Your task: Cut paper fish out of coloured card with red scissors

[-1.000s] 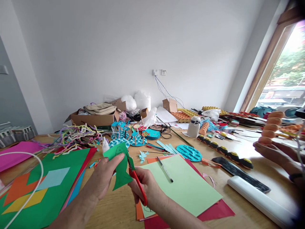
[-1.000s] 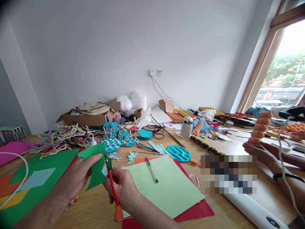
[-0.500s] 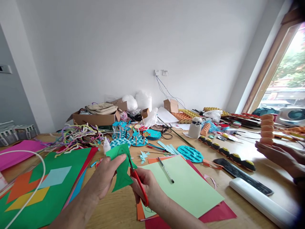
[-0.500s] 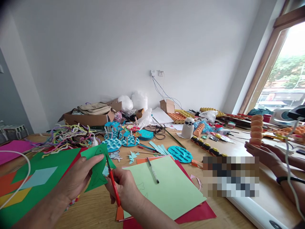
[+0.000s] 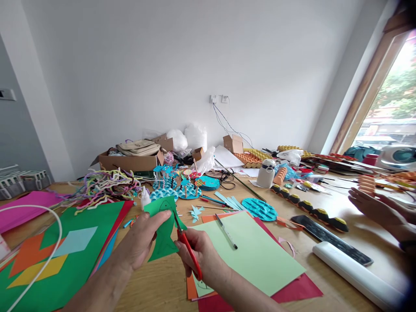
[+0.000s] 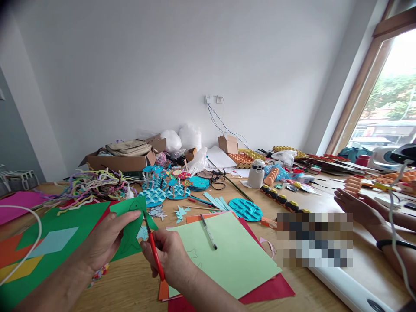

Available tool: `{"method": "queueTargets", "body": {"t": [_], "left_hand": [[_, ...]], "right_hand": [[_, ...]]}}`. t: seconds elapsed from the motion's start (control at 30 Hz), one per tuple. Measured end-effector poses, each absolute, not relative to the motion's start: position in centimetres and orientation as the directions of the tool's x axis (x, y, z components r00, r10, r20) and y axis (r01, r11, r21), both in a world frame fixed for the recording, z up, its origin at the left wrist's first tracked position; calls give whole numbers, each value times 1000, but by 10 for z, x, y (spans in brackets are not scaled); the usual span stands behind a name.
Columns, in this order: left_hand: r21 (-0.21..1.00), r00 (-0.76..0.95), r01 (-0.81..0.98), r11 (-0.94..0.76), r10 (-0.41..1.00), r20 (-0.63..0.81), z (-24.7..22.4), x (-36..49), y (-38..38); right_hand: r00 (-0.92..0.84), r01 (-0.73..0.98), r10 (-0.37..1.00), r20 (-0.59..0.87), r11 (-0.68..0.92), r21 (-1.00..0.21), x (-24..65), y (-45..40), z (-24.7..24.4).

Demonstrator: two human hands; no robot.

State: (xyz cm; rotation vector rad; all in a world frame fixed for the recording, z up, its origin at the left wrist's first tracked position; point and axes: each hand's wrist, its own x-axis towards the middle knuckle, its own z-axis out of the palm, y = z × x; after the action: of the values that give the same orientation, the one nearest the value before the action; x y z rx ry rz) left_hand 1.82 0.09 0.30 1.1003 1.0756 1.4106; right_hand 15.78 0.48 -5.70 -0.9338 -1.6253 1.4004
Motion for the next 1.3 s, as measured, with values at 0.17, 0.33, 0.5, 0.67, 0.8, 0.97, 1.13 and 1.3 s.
{"method": "queueTargets", "body": {"t": [0.17, 0.33, 0.5, 0.67, 0.8, 0.97, 1.13, 1.3], "left_hand": [[976, -18, -215, -21, 1000, 17, 0, 18, 2], [969, -58, -246, -16, 998, 2, 1, 19, 1], [963, -56, -269, -4, 998, -12, 4, 21, -1], [965, -27, -260, 11, 999, -19, 4, 21, -1], [970, -12, -241, -28, 1000, 26, 3, 21, -1], [982, -159, -184, -45, 987, 15, 2, 23, -1], [986, -136, -126, -112, 986, 95, 2, 24, -1], [993, -192, -88, -74, 980, 56, -2, 22, -1]], "right_hand": [[-416, 50, 906, 82, 112, -992, 158, 3, -52], [-416, 37, 905, 91, 117, -992, 158, 3, -52], [-405, 53, 910, 85, 116, -992, 157, 4, -52], [-404, 78, 911, 76, 118, -990, 157, 3, -50], [-414, 73, 907, 80, 121, -990, 158, 6, -55], [-411, 77, 909, 64, 104, -992, 157, 6, -55], [-412, 67, 910, 52, 88, -994, 157, 3, -50], [-418, 59, 905, 77, 111, -992, 159, 4, -53]]}}
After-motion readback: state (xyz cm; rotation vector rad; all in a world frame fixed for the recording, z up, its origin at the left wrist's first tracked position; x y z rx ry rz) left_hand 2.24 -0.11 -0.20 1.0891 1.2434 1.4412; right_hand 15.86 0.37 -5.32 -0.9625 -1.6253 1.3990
